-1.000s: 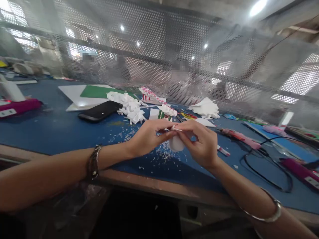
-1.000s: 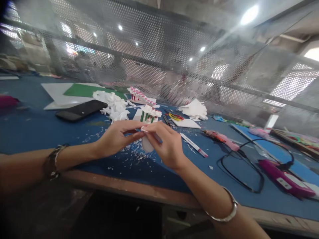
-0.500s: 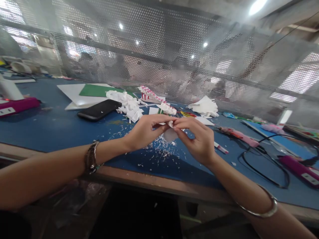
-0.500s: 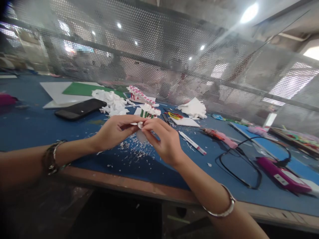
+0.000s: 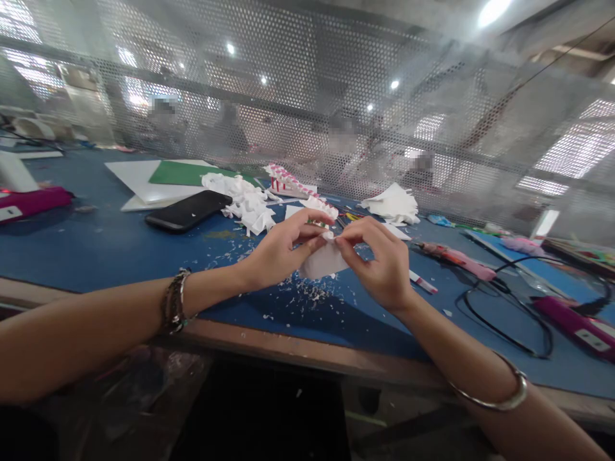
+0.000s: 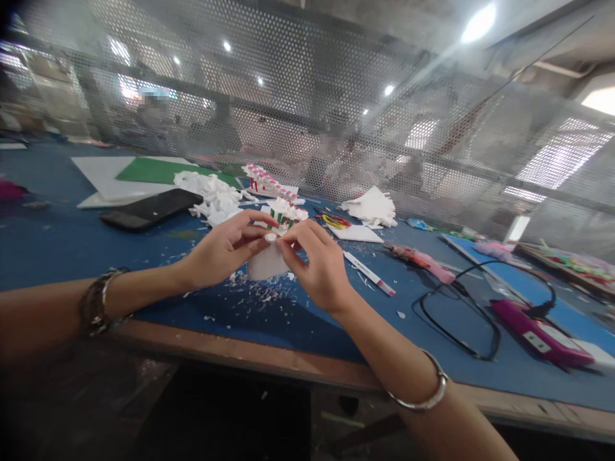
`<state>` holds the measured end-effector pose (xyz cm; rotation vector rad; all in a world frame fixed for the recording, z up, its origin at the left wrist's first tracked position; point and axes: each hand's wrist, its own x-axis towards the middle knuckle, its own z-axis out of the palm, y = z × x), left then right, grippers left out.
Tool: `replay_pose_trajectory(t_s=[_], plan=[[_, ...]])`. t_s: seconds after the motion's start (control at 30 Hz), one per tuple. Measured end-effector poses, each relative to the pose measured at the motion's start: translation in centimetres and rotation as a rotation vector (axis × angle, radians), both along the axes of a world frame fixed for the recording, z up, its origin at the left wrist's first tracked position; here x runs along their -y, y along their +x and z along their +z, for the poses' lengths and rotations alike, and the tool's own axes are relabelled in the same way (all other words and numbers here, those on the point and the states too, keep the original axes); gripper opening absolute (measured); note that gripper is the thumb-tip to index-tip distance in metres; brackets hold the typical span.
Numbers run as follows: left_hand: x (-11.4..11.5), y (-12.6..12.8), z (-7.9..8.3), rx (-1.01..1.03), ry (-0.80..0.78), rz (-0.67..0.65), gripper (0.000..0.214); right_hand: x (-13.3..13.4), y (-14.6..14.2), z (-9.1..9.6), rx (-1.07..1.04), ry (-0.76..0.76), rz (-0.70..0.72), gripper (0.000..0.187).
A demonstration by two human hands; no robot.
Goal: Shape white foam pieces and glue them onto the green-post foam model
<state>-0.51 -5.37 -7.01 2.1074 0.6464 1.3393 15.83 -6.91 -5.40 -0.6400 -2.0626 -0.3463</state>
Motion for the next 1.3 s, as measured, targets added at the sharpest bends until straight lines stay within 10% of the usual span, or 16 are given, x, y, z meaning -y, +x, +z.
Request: replay_pose_trajectory(t_s=[0.3,0.63,1.03,1.3], plan=[[-0.35,0.11,0.21,0.042,-0.096,-0.174,0.006,0.00,-0.13,0.00,-0.006,-0.031,-0.008,0.011],[-0.31,-0.02,0.08,-0.015,0.000,0.083,0.015,-0.52,0.07,-0.23,-0.003,-0.037,-0.046,0.010],[0.18,0.26,0.08,0.004,-0.300,-0.053,0.024,-0.68,0.22,-0.68,0.054,0.042,-0.060,0.011],[-0.53,-0.06,0.08,-0.052,-0.212,-0.032,0.022,-0.64,0.27,-0.60,0.088,0.012,-0.045,0.011]])
